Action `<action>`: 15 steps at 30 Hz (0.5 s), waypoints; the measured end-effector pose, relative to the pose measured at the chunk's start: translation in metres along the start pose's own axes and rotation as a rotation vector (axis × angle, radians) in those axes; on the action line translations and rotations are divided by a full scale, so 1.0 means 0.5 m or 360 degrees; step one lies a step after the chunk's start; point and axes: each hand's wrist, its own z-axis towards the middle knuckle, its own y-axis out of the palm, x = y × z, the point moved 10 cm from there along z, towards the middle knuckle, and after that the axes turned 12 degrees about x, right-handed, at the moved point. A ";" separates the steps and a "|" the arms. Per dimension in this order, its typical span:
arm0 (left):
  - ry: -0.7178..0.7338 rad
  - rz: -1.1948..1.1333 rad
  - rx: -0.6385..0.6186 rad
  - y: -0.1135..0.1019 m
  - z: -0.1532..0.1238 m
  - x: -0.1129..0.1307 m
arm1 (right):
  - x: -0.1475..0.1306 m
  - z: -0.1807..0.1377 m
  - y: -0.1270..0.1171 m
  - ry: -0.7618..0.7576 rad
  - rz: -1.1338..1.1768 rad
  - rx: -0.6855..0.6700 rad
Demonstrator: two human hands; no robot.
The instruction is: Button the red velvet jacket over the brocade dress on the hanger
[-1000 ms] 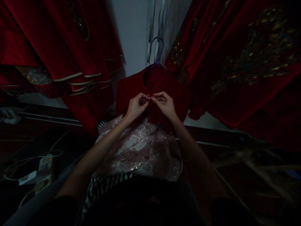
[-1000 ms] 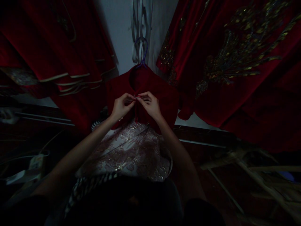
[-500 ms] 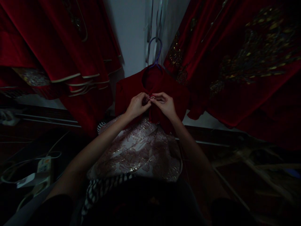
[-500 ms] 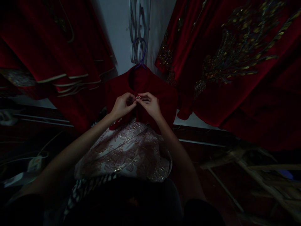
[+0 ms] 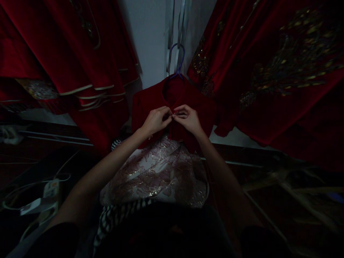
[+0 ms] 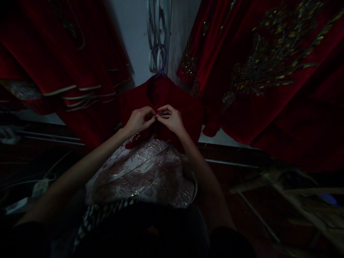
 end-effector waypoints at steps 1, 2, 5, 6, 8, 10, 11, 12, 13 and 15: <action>0.0017 0.0000 -0.0021 0.000 0.001 0.002 | -0.002 -0.001 0.001 -0.0004 -0.0002 -0.0012; 0.0041 0.0010 -0.0047 0.001 0.003 0.005 | -0.004 -0.001 0.003 -0.0011 -0.0009 -0.0024; 0.0140 0.0101 -0.0136 0.010 0.005 0.018 | -0.013 0.003 0.009 -0.0061 -0.0060 -0.0067; 0.0167 0.0135 -0.0154 0.014 0.005 0.023 | -0.015 0.005 0.011 -0.0083 -0.0083 -0.0070; 0.0170 0.0175 -0.0128 0.017 0.004 0.027 | -0.014 0.008 0.012 -0.0119 -0.0119 -0.0020; 0.0070 0.0154 -0.0008 0.012 0.003 0.020 | -0.005 0.003 0.008 -0.0107 -0.0091 0.0098; -0.0013 0.0111 0.0079 0.007 0.002 0.013 | 0.001 -0.006 0.005 -0.0083 -0.0045 0.0162; -0.0105 0.0045 0.0166 0.003 0.000 0.002 | 0.007 -0.019 0.004 -0.0057 0.0016 0.0211; -0.0201 -0.0043 0.0241 0.002 -0.004 -0.010 | 0.013 -0.036 0.004 -0.0032 0.0078 0.0246; -0.0388 -0.0258 0.0353 0.010 -0.012 -0.037 | 0.018 -0.078 0.009 -0.0033 0.0137 0.0260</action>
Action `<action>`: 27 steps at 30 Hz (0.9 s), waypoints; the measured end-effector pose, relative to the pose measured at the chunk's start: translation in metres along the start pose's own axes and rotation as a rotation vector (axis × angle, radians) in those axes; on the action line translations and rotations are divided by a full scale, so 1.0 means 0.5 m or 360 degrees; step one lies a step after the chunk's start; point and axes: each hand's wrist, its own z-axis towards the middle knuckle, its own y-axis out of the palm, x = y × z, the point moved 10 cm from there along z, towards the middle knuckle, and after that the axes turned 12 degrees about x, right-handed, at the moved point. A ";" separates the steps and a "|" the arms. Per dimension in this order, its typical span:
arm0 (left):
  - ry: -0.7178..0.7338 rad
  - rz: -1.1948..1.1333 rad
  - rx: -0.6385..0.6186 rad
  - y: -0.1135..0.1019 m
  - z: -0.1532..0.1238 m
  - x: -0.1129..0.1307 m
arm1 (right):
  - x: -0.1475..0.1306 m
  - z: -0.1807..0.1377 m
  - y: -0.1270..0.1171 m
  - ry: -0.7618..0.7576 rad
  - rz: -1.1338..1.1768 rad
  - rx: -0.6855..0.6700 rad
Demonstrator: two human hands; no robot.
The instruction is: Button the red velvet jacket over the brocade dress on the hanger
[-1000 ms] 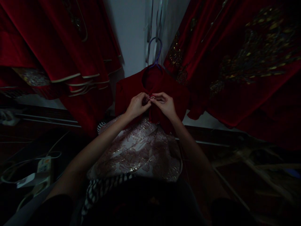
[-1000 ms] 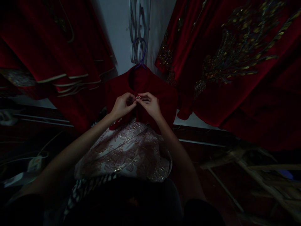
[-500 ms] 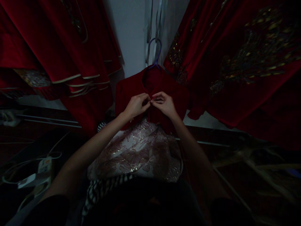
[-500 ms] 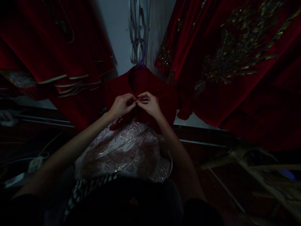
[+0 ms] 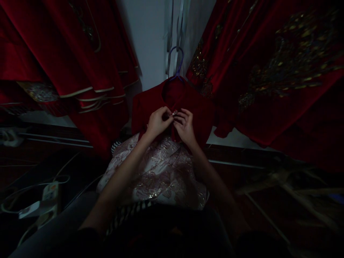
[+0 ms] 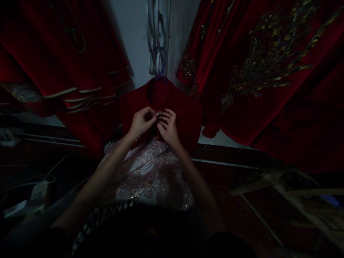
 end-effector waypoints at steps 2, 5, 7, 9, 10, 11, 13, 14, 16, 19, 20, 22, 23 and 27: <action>-0.0200 -0.0199 0.0090 0.011 -0.009 -0.034 | 0.004 -0.041 -0.010 -0.0038 -0.0076 0.0047; -0.0496 -0.0439 0.0195 0.039 -0.041 -0.088 | 0.022 -0.081 -0.025 -0.0137 -0.0344 0.0121; -0.0643 -0.0553 0.0157 0.064 -0.071 -0.112 | 0.045 -0.093 -0.027 -0.0198 -0.0534 0.0107; -0.0735 -0.0611 0.0099 0.079 -0.100 -0.128 | 0.072 -0.096 -0.028 -0.0233 -0.0704 0.0082; -0.0768 -0.0624 0.0073 0.081 -0.113 -0.134 | 0.085 -0.096 -0.029 -0.0238 -0.0773 0.0084; -0.0804 -0.0633 0.0046 0.080 -0.125 -0.141 | 0.096 -0.096 -0.031 -0.0235 -0.0821 0.0087; -0.0909 -0.0664 -0.0039 0.077 -0.146 -0.156 | 0.113 -0.095 -0.035 -0.0194 -0.0838 0.0097; -0.0970 -0.0690 -0.0101 0.075 -0.156 -0.163 | 0.119 -0.094 -0.038 -0.0154 -0.0816 0.0107; -0.1063 -0.0739 -0.0232 0.071 -0.168 -0.174 | 0.130 -0.091 -0.044 -0.0037 -0.0765 0.0101; -0.1032 -0.0710 -0.0234 0.040 -0.161 -0.188 | 0.143 -0.083 -0.062 0.0170 -0.0756 0.0070; -0.0993 -0.0666 -0.0148 0.021 -0.153 -0.197 | 0.145 -0.079 -0.070 0.0218 -0.0759 0.0070; -0.0918 -0.0516 0.0118 -0.029 -0.141 -0.219 | 0.144 -0.068 -0.089 0.0265 -0.0745 0.0077; -0.0889 -0.0397 0.0253 -0.054 -0.139 -0.229 | 0.141 -0.062 -0.097 0.0273 -0.0717 0.0079; -0.0765 0.0214 0.0502 -0.114 -0.144 -0.240 | 0.120 -0.036 -0.129 0.0320 -0.0469 0.0104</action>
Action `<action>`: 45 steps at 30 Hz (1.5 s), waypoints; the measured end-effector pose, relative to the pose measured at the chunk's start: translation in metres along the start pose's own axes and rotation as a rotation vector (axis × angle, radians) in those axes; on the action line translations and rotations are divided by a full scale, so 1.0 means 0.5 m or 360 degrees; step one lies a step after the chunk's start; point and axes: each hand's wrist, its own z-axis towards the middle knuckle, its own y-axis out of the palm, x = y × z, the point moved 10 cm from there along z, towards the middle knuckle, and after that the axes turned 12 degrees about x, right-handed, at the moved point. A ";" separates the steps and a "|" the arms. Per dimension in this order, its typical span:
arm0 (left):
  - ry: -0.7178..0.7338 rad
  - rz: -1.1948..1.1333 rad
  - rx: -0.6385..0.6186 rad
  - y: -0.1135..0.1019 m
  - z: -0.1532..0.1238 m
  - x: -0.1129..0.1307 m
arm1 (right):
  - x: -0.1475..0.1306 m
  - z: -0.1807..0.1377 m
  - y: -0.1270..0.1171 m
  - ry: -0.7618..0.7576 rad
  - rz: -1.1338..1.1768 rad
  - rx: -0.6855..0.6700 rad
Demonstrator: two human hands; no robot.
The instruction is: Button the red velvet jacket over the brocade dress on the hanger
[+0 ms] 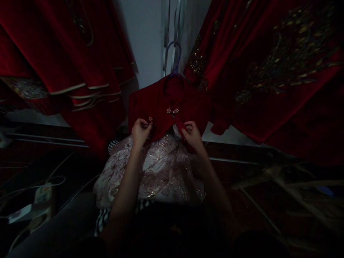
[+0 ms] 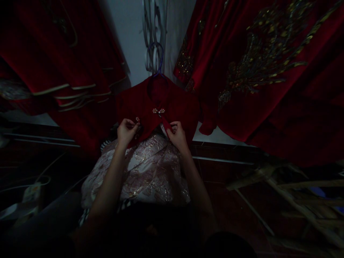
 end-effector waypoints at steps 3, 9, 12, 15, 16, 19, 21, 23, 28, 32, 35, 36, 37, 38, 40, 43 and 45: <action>0.0127 -0.0032 -0.0237 0.033 -0.023 0.028 | -0.028 0.009 -0.043 0.0161 0.0228 0.0035; 0.0569 -0.0361 -0.0997 0.144 -0.142 0.125 | -0.154 -0.051 -0.022 0.0430 0.0857 -0.0428; 0.0585 -0.0388 -0.1001 0.155 -0.157 0.128 | -0.180 -0.084 0.050 0.0371 0.0913 -0.0584; 0.0431 -0.0463 -0.1002 0.145 -0.141 0.114 | -0.154 -0.095 0.128 0.0264 0.0792 -0.0606; 0.0387 -0.0460 -0.0921 0.132 -0.124 0.107 | -0.140 -0.092 0.143 0.0226 0.0745 -0.0553; 0.0351 -0.0299 -0.0430 0.065 -0.059 0.079 | -0.100 -0.083 0.166 0.0151 0.0621 -0.0398; 0.0321 -0.0193 -0.0103 0.020 -0.029 0.055 | -0.084 -0.083 0.173 0.0155 0.0602 -0.0394; 0.0218 -0.0221 0.0014 0.005 -0.015 0.025 | -0.079 -0.085 0.175 0.0168 0.0624 -0.0432; -0.0049 -0.0497 -0.0126 0.035 -0.017 -0.021 | -0.089 -0.089 0.180 0.0176 0.0716 -0.0572; -0.0110 -0.0570 -0.0159 0.048 -0.020 -0.026 | -0.072 -0.073 0.197 0.0265 0.0753 -0.0564; -0.0202 -0.0570 -0.0189 0.053 -0.018 -0.037 | -0.049 -0.047 0.226 0.0233 0.0639 -0.0530; -0.0233 -0.0578 -0.0198 0.053 -0.017 -0.040 | -0.043 -0.036 0.235 0.0187 0.0565 -0.0499; -0.0261 -0.0589 -0.0209 0.052 -0.016 -0.041 | -0.039 -0.026 0.242 0.0125 0.0482 -0.0462; -0.0285 -0.0601 -0.0216 0.051 -0.015 -0.042 | -0.040 -0.017 0.249 0.0052 0.0399 -0.0422; -0.0317 -0.0627 -0.0223 0.048 -0.014 -0.039 | -0.050 -0.008 0.258 -0.0099 0.0257 -0.0361; -0.0308 -0.0661 -0.0212 0.042 -0.014 -0.030 | -0.073 -0.008 0.264 -0.0257 0.0119 -0.0319; -0.0290 -0.0666 -0.0204 0.039 -0.015 -0.025 | -0.085 -0.011 0.261 -0.0316 0.0049 -0.0287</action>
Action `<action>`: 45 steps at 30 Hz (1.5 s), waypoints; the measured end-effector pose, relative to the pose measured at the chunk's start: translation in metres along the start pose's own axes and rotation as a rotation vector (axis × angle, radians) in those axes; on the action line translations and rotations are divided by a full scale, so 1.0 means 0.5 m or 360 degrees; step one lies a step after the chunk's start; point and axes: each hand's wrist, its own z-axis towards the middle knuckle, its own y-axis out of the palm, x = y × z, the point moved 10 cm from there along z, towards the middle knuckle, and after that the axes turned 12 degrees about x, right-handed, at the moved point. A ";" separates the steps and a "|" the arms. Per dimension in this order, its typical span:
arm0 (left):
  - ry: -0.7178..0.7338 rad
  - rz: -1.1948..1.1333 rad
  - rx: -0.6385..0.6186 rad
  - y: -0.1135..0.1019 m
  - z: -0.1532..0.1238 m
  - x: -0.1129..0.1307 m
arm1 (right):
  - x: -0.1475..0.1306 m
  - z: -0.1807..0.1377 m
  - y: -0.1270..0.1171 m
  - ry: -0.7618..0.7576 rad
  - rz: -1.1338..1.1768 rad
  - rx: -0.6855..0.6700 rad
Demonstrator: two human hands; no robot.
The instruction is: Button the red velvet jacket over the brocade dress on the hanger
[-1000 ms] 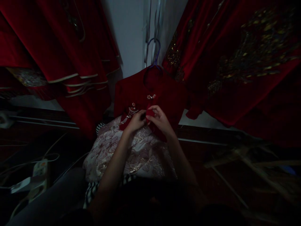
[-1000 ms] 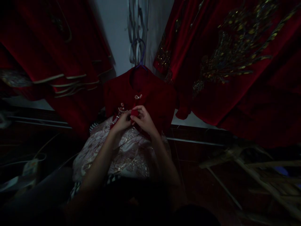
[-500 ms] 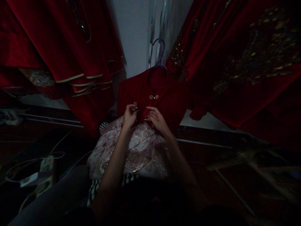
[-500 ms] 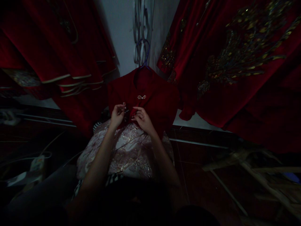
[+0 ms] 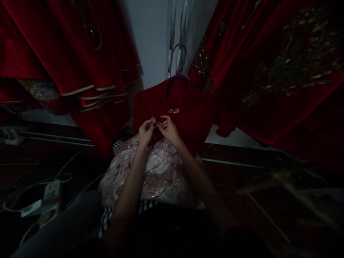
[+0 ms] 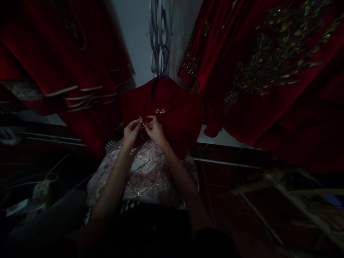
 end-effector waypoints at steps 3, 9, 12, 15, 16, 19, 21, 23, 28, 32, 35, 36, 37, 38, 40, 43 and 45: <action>0.0016 -0.0004 0.0002 0.000 0.000 0.002 | -0.004 0.000 -0.003 -0.0013 -0.0071 0.0041; 0.0071 0.0065 0.0041 -0.001 -0.004 0.014 | 0.002 -0.001 0.000 -0.0011 -0.0070 0.0086; 0.0171 0.0172 0.0117 -0.007 -0.013 0.029 | 0.001 0.000 0.002 -0.0008 -0.0103 0.0103; 0.0268 0.0312 0.0210 -0.018 -0.020 0.040 | 0.001 0.003 0.005 -0.0004 -0.0102 0.0103; 0.0285 0.0350 0.0219 -0.019 -0.021 0.041 | 0.001 0.004 0.006 -0.0007 -0.0103 0.0098; 0.0279 0.0376 0.0186 -0.017 -0.019 0.032 | 0.003 0.006 0.008 -0.0024 -0.0123 0.0086; 0.0262 0.0325 0.0165 -0.015 -0.017 0.025 | 0.003 0.007 0.009 -0.0042 -0.0141 0.0078; 0.0244 0.0259 0.0149 -0.011 -0.016 0.019 | 0.002 0.006 0.010 -0.0062 -0.0159 0.0068; 0.0158 0.0129 0.0150 -0.006 -0.014 0.009 | 0.000 0.006 0.009 -0.0059 -0.0153 0.0056; 0.0155 0.0127 0.0164 -0.007 -0.013 0.009 | -0.004 0.007 0.010 -0.0077 -0.0176 0.0060; 0.0208 0.0182 0.0190 -0.012 -0.013 0.009 | -0.003 0.005 0.012 -0.0086 -0.0200 0.0051; 0.0232 0.0205 0.0200 -0.014 -0.013 0.009 | -0.002 0.004 0.013 -0.0086 -0.0197 0.0048; 0.0253 0.0223 0.0204 -0.015 -0.014 0.010 | -0.002 0.003 0.013 -0.0089 -0.0192 0.0049; 0.0269 0.0235 0.0202 -0.015 -0.014 0.011 | -0.002 0.003 0.012 -0.0093 -0.0188 0.0052; 0.0284 0.0252 0.0200 -0.016 -0.014 0.012 | -0.003 0.002 0.011 -0.0109 -0.0185 0.0061; 0.0281 0.0271 0.0203 -0.017 -0.016 0.015 | -0.006 0.004 0.010 -0.0132 -0.0199 0.0064; 0.0268 0.0278 0.0202 -0.018 -0.016 0.017 | -0.006 0.006 0.011 -0.0137 -0.0209 0.0061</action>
